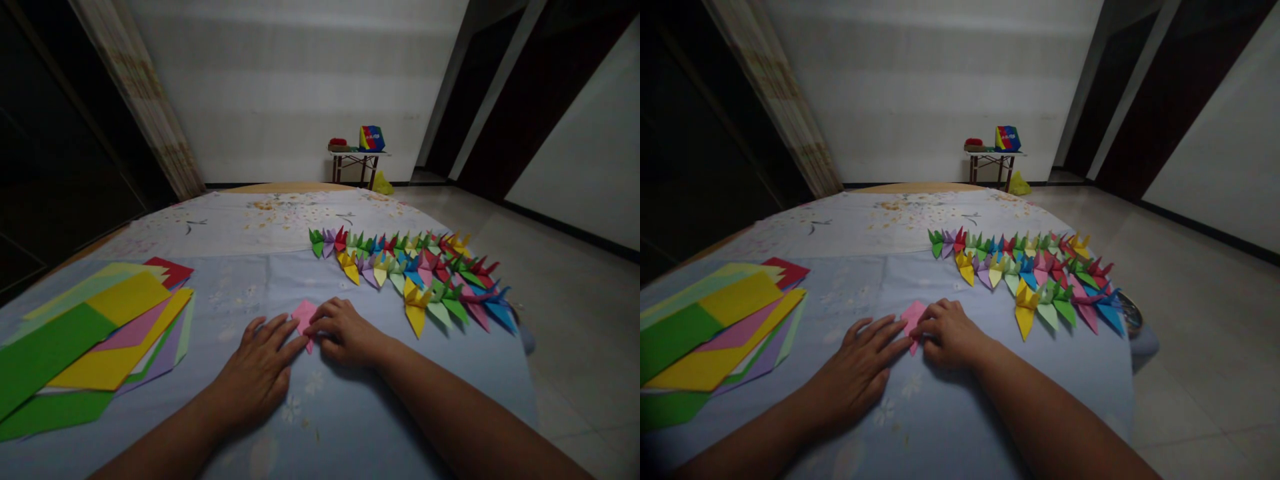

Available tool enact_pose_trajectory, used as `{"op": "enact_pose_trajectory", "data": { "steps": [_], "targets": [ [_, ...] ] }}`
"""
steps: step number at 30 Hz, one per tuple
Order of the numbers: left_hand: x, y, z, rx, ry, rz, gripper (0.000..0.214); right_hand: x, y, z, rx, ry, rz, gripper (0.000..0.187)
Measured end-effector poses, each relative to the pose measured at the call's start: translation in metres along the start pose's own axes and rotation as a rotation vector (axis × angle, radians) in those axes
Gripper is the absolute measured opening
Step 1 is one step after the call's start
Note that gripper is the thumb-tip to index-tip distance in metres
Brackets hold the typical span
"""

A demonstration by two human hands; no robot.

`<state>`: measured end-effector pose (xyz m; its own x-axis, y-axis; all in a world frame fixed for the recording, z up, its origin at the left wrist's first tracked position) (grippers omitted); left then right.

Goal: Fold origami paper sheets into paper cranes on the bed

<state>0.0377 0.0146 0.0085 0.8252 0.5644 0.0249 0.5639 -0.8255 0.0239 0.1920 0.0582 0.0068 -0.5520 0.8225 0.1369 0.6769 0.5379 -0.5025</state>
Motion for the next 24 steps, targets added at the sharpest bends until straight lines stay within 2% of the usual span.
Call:
{"op": "enact_pose_trajectory", "data": {
  "steps": [4, 11, 18, 24],
  "targets": [
    [-0.002, 0.001, 0.002, 0.028, 0.041, -0.015, 0.062, 0.001, -0.001, 0.000, 0.000, 0.003, 0.006, 0.038],
    [-0.006, -0.009, 0.011, 0.080, 0.135, -0.088, 0.056, 0.001, -0.001, 0.000, -0.011, -0.014, 0.001, 0.038],
    [-0.005, -0.013, 0.008, 0.113, 0.129, -0.126, 0.053, 0.001, -0.001, 0.000, 0.002, -0.008, 0.001, 0.038],
    [0.001, -0.007, 0.006, 0.052, 0.056, -0.024, 0.057, 0.002, 0.001, 0.002, -0.024, 0.010, -0.006, 0.037]
  ]
}}
Point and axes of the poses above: each hand's wrist, its own x-axis towards the middle knuckle, its own z-axis out of the palm, y = z × x, the point moved 5 cm from there along x, towards the middle knuckle, and after that the axes turned 15 degrees about z, right-handed, at the moved point
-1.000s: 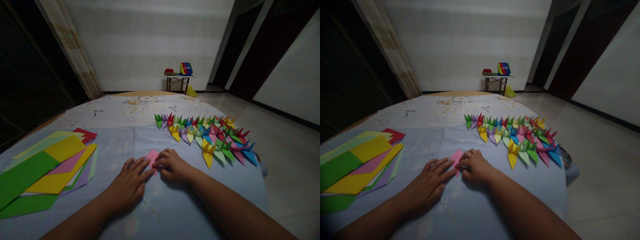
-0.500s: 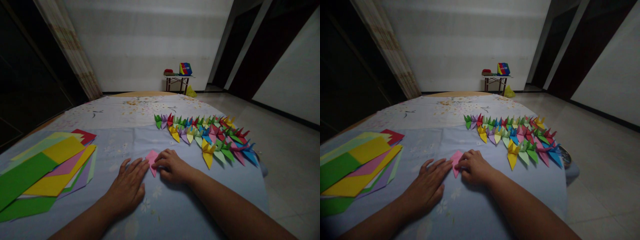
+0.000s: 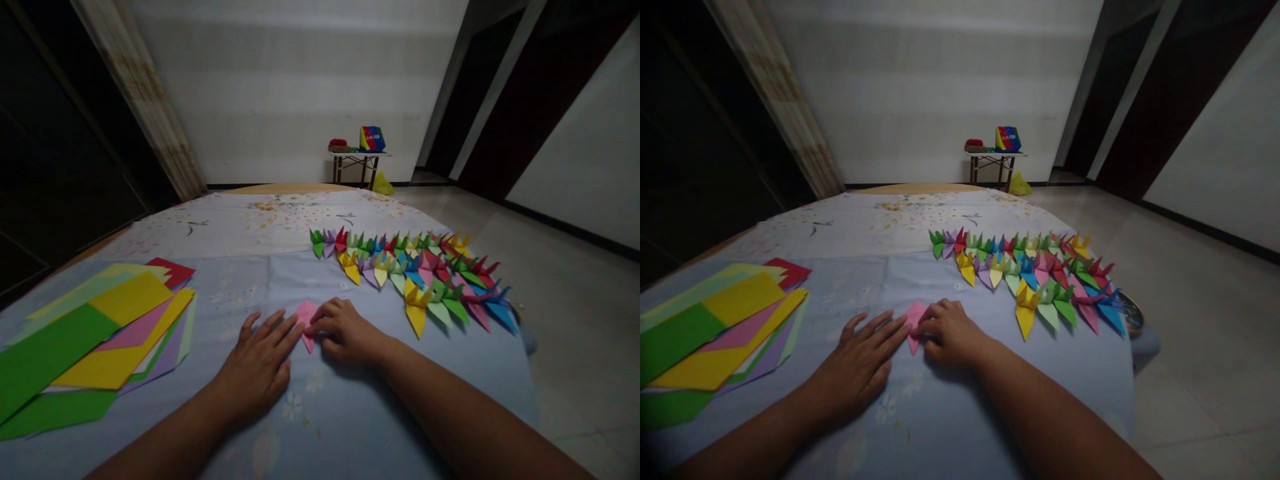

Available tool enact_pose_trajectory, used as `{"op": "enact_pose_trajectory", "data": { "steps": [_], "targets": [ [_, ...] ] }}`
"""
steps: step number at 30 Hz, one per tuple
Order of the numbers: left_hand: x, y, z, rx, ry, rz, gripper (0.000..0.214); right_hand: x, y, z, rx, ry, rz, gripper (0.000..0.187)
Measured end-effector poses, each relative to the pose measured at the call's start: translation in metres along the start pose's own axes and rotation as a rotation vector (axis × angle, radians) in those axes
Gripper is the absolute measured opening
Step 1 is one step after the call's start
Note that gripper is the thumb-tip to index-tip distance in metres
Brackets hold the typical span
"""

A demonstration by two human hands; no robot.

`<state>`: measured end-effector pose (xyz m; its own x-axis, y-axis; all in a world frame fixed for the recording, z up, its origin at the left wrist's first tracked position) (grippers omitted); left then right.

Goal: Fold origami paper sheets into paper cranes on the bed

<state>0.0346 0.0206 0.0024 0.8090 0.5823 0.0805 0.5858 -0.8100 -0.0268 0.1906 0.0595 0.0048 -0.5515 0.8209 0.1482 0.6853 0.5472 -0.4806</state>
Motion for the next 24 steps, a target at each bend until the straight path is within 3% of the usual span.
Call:
{"op": "enact_pose_trajectory", "data": {
  "steps": [4, 14, 21, 24],
  "targets": [
    [0.000, -0.003, 0.000, -0.035, -0.029, -0.024, 0.056, 0.000, 0.000, -0.001, 0.008, -0.007, 0.000, 0.036],
    [-0.004, -0.006, -0.010, -0.155, -0.156, 0.068, 0.052, -0.001, -0.002, -0.004, 0.003, -0.004, 0.010, 0.034],
    [0.001, -0.004, -0.015, -0.289, -0.189, 0.090, 0.048, 0.000, -0.002, -0.002, -0.009, -0.001, 0.015, 0.032],
    [0.003, -0.011, -0.013, -0.390, -0.165, 0.039, 0.044, 0.000, 0.001, 0.000, -0.002, 0.005, 0.008, 0.032]
  ]
}}
Point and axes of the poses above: each hand's wrist, its own x-axis towards the middle knuckle, its own z-axis out of the palm, y = z × x, the point moved 5 cm from there along x, towards the middle knuckle, and after that the axes turned 15 degrees about z, right-handed, at the moved point
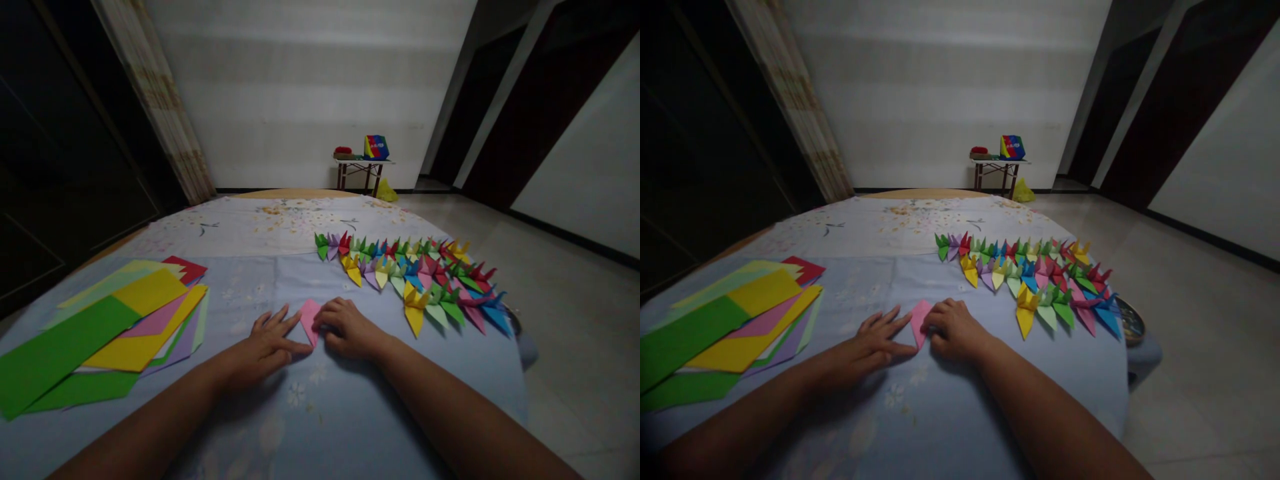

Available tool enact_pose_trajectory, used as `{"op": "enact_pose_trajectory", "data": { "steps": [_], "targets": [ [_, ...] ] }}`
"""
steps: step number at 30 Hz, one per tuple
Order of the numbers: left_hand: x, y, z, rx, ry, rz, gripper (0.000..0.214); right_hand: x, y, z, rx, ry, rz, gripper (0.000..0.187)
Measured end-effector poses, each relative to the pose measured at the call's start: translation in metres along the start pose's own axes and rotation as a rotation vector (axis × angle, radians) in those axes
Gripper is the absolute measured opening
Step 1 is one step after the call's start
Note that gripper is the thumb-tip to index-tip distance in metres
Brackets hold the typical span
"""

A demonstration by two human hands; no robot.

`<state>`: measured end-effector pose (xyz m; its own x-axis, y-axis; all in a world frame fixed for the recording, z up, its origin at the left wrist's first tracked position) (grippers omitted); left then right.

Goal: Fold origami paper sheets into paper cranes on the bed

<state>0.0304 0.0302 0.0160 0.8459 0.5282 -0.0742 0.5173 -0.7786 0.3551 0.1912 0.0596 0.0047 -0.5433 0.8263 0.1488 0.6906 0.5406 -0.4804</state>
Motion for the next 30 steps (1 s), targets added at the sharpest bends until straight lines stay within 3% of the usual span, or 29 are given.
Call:
{"op": "enact_pose_trajectory", "data": {
  "steps": [5, 12, 18, 25, 27, 30],
  "targets": [
    [0.008, -0.011, -0.004, -0.055, 0.248, -0.212, 0.041, 0.000, 0.001, 0.000, 0.037, 0.024, -0.009, 0.028],
    [0.020, 0.008, -0.002, 0.168, 0.478, -0.254, 0.023, 0.004, 0.002, 0.001, 0.068, 0.064, 0.055, 0.011],
    [0.018, 0.001, 0.009, 0.193, 0.508, -0.236, 0.027, 0.005, 0.002, 0.002, 0.066, 0.053, 0.114, 0.015],
    [0.017, -0.005, 0.013, 0.104, 0.514, -0.193, 0.041, 0.005, 0.006, -0.004, 0.181, 0.002, 0.054, 0.040],
    [0.018, -0.005, 0.013, 0.088, 0.506, -0.192, 0.042, 0.006, 0.008, -0.007, 0.226, 0.049, 0.056, 0.039],
    [0.017, -0.004, 0.011, 0.070, 0.507, -0.191, 0.043, 0.009, 0.016, -0.011, 0.207, 0.213, 0.177, 0.027]
  ]
}}
Point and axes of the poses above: each hand's wrist, its own x-axis towards the middle knuckle, its own z-axis out of the palm, y = z × x, the point moved 5 cm from there along x, towards the middle knuckle, and after that the axes turned 15 degrees about z, right-handed, at the moved point
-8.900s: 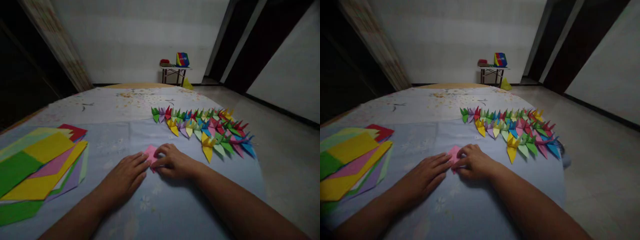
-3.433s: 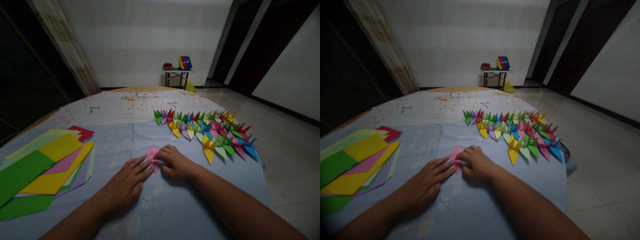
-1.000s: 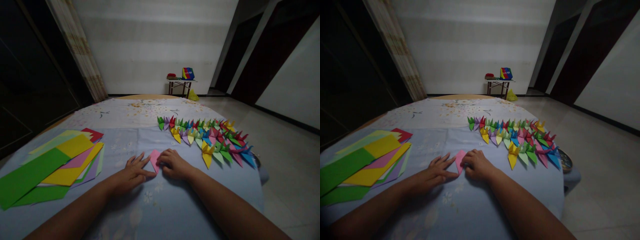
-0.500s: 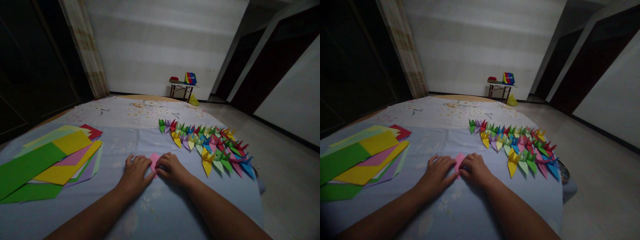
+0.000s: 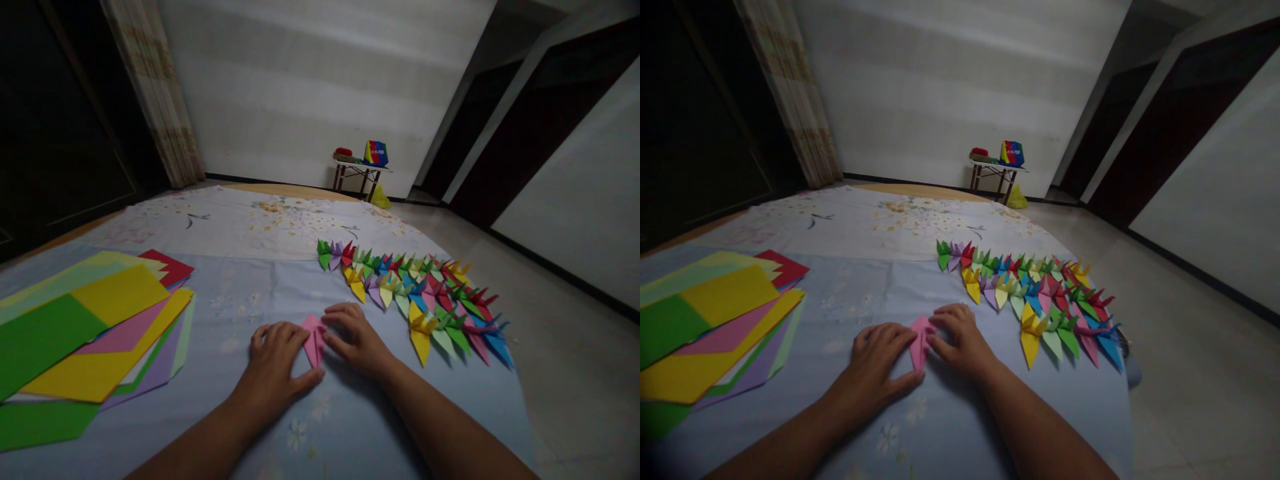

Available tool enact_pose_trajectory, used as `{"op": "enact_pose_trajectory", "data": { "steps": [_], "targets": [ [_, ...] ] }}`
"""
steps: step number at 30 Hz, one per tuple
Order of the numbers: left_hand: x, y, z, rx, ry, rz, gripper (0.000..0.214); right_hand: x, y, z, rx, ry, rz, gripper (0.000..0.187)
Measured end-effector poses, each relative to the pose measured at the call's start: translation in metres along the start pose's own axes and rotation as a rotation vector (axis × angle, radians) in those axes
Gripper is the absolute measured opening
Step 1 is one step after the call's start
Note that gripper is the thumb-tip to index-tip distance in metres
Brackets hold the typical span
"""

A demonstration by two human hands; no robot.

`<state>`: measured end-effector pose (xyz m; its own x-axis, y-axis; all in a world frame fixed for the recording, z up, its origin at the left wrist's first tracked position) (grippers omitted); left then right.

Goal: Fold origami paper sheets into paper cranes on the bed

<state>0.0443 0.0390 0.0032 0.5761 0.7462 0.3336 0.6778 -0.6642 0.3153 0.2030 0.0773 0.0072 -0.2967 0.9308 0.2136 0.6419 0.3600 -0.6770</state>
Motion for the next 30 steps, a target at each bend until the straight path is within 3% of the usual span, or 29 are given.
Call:
{"op": "enact_pose_trajectory", "data": {
  "steps": [2, 7, 11, 15, 20, 25, 30],
  "targets": [
    [0.000, -0.001, 0.000, -0.006, 0.008, -0.007, 0.040, 0.002, 0.004, 0.002, -0.079, 0.055, 0.053, 0.024],
    [-0.001, -0.007, 0.002, 0.049, 0.093, -0.070, 0.038, 0.002, 0.002, 0.010, -0.195, 0.002, 0.037, 0.029],
    [-0.002, -0.009, 0.004, 0.099, 0.157, -0.106, 0.044, 0.003, 0.000, 0.009, -0.137, -0.001, 0.034, 0.030],
    [0.001, -0.008, 0.000, 0.028, 0.165, -0.140, 0.032, 0.002, 0.001, 0.009, -0.008, -0.013, 0.062, 0.030],
    [0.007, -0.006, -0.015, -0.371, 0.236, -0.235, 0.017, 0.000, 0.000, 0.017, 0.398, -0.175, 0.203, 0.016],
    [0.018, 0.000, -0.024, -0.880, 0.290, -0.259, 0.020, 0.005, -0.011, 0.014, 0.836, -0.207, 0.277, 0.030],
    [0.024, -0.006, -0.018, -1.092, 0.316, -0.369, 0.027, 0.017, -0.019, 0.010, 0.941, -0.270, 0.338, 0.039]
  ]
}}
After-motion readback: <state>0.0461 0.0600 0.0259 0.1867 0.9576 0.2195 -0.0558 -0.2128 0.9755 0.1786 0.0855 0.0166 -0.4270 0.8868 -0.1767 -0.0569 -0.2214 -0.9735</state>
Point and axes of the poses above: each hand's wrist, its own x-axis towards the middle knuckle, its own z-axis out of the palm, y = z × x, the point moved 5 cm from there along x, towards the middle knuckle, and after that the axes turned 15 degrees about z, right-handed, at the moved point
